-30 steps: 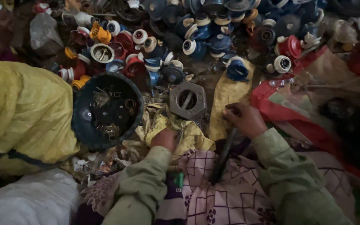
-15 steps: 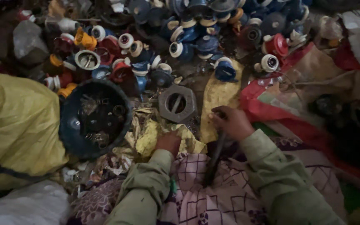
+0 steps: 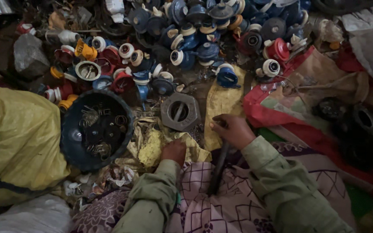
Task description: The person sits on the floor and uses a hammer and a metal fixture to disassemble small plastic valve components. They repeatedly strike the parts to separate them and place the pieces into a nearby bowl.
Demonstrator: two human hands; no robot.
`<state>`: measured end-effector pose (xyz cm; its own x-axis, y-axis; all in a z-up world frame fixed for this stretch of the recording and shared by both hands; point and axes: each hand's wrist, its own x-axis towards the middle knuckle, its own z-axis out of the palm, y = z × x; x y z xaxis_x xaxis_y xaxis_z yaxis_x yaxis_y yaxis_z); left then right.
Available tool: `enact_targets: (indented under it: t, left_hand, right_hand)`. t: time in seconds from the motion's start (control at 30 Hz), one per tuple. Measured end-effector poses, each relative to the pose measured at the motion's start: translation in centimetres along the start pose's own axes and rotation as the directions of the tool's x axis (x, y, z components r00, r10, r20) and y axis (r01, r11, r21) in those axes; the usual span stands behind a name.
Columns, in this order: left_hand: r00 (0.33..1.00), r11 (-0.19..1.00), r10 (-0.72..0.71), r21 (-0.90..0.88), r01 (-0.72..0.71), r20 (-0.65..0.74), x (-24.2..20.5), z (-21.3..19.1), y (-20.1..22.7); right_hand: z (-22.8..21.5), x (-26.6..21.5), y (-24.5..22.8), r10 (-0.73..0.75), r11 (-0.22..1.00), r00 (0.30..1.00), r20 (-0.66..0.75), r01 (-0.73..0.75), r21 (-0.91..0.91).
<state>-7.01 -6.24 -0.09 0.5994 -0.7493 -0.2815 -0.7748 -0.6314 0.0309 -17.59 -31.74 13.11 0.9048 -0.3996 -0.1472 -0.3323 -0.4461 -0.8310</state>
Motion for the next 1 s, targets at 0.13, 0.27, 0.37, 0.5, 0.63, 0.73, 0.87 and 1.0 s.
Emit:
enact_targets:
  t: [0.13, 0.27, 0.37, 0.5, 0.63, 0.73, 0.87, 1.0]
  left_hand:
    - [0.997, 0.997, -0.001, -0.078, -0.005, -0.077, -0.2, -0.1, 0.2]
    - [0.987, 0.973, -0.028, -0.230, -0.008, -0.156, 0.1, -2.1, 0.0]
    - [0.979, 0.839, -0.145, -0.543, 0.046, -0.140, 0.5, -4.9, 0.0]
    - [0.951, 0.611, -0.272, -0.789, 0.053, -0.146, -0.3, -10.1, 0.9]
    - [0.950, 0.361, -0.253, -0.929, -0.083, -0.183, -2.4, -14.8, 2.8]
    - [0.949, 0.303, -0.187, -0.933, -0.192, -0.255, -3.6, -17.3, 3.8]
    - [0.923, 0.411, -0.208, -0.885, -0.217, -0.323, -4.3, -19.8, 4.2]
    - [0.882, 0.485, -0.141, -0.808, -0.335, -0.450, -5.0, -21.5, 4.4]
  right_hand:
    - [0.1, -0.2, -0.3, 0.043, 0.998, 0.999, 0.003, -0.043, -0.034]
    - [0.2, -0.2, -0.6, 0.015, 1.000, 1.000, 0.003, -0.015, -0.016]
    - [0.3, -0.3, -0.2, 0.049, 0.999, 0.998, 0.039, -0.048, -0.011]
    - [0.9, 0.3, 0.1, 0.260, 0.889, 0.947, 0.186, -0.310, 0.336]
    - [2.2, 0.9, -0.4, 0.377, 0.366, 0.712, 0.592, -0.702, 0.611]
    - [2.8, 0.4, -1.0, 0.341, 0.438, 0.719, 0.605, -0.692, 0.574]
    - [2.3, -0.1, -1.8, 0.253, 0.382, 0.713, 0.654, -0.694, 0.610]
    - [1.7, -0.2, -2.7, 0.260, 0.338, 0.709, 0.656, -0.703, 0.626]
